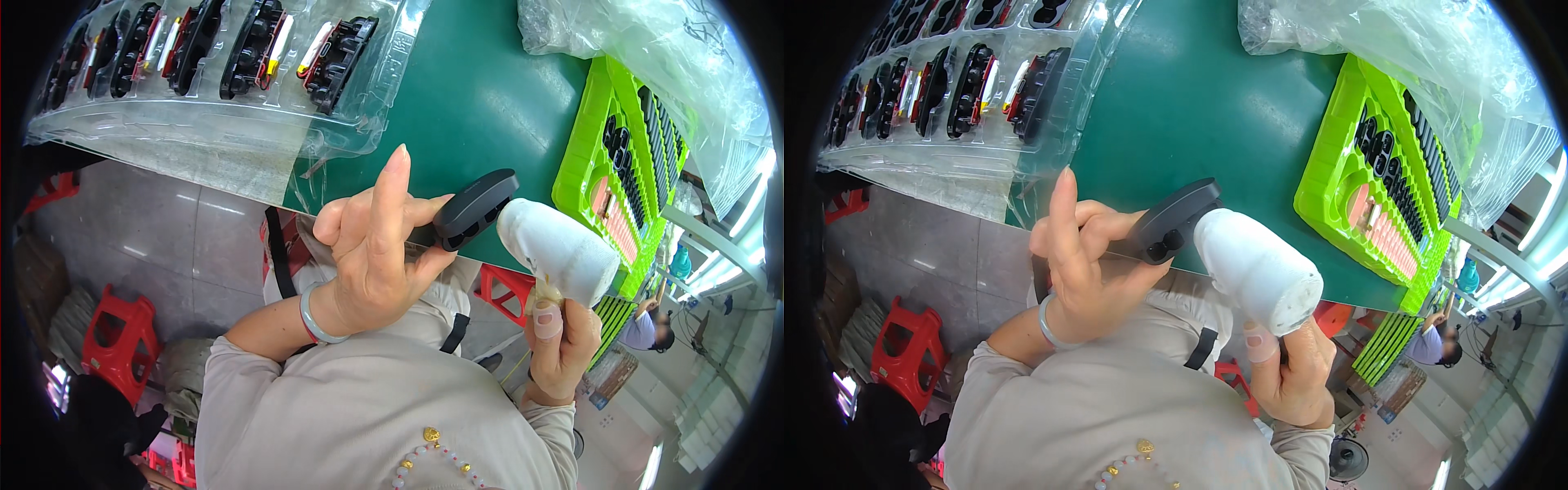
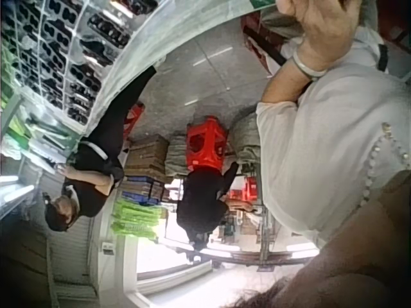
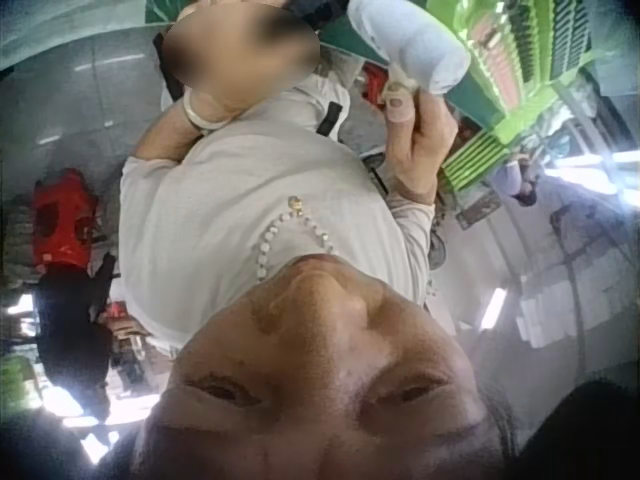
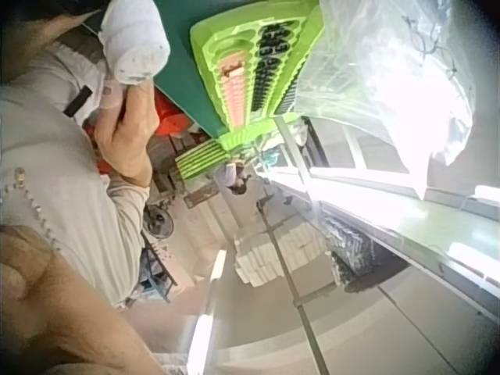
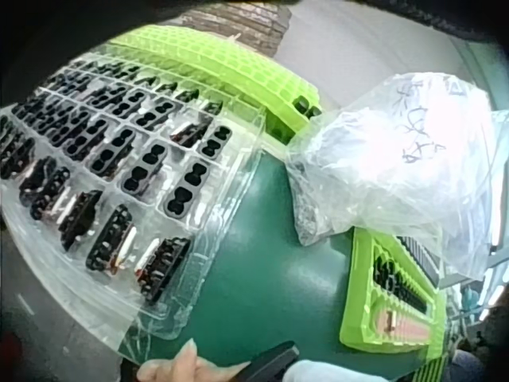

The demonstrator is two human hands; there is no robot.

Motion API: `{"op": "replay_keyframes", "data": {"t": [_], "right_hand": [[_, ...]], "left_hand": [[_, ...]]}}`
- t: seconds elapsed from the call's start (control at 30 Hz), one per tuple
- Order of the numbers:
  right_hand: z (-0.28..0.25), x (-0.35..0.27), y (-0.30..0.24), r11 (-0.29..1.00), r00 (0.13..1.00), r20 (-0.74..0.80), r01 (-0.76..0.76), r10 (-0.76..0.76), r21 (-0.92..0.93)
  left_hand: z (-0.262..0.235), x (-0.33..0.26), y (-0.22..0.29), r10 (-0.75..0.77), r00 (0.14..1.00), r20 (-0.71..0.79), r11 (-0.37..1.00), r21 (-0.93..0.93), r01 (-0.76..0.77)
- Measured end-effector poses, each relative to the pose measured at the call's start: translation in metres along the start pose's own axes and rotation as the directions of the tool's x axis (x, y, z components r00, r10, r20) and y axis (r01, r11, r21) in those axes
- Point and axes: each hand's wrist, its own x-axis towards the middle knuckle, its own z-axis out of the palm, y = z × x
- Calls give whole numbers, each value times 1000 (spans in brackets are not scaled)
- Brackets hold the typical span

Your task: The person assembles small black electronic devices at a factory workstation. They pick up a black casing, insert a battery and a circuit board, and close the unit. The person then uses a white rubber mallet to tap the device, likely to secure the casing, before placing it into a green plastic tray. This process is repeated for multiple units.

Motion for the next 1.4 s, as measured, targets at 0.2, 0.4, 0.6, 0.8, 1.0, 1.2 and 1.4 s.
{"op": "replay_keyframes", "data": {"t": [0.2, 0.4, 0.6, 0.8, 1.0, 1.2, 1.4], "right_hand": [[-9, -3, 9, 994, 994, 83, -83, 77, 73], [11, 18, 29, 994, 992, -76, -94, 98, 48], [36, 65, 28, 999, 989, -139, -42, 43, 11], [19, 61, 31, 681, 970, 147, -242, 196, 691], [8, 51, 11, 395, 987, 129, -156, 93, 905], [8, 57, 25, 709, 996, -39, -26, 76, 704], [15, 65, 24, 859, 997, -79, 62, -26, 508]], "left_hand": [[0, 0, 1, -11, 1000, 2, 1000, -2, 11], [-4, 1, 4, -50, 999, -16, 984, -169, 46], [-25, -3, 5, -125, 981, 149, 942, -292, 165], [-34, 12, 30, -418, 873, 252, 538, -706, 461], [-2, 27, 32, -304, 897, 323, 515, -736, 439], [0, 54, 36, 73, 962, 263, 946, -325, 17], [9, 54, 36, -23, 979, 204, 926, -364, 98]]}}
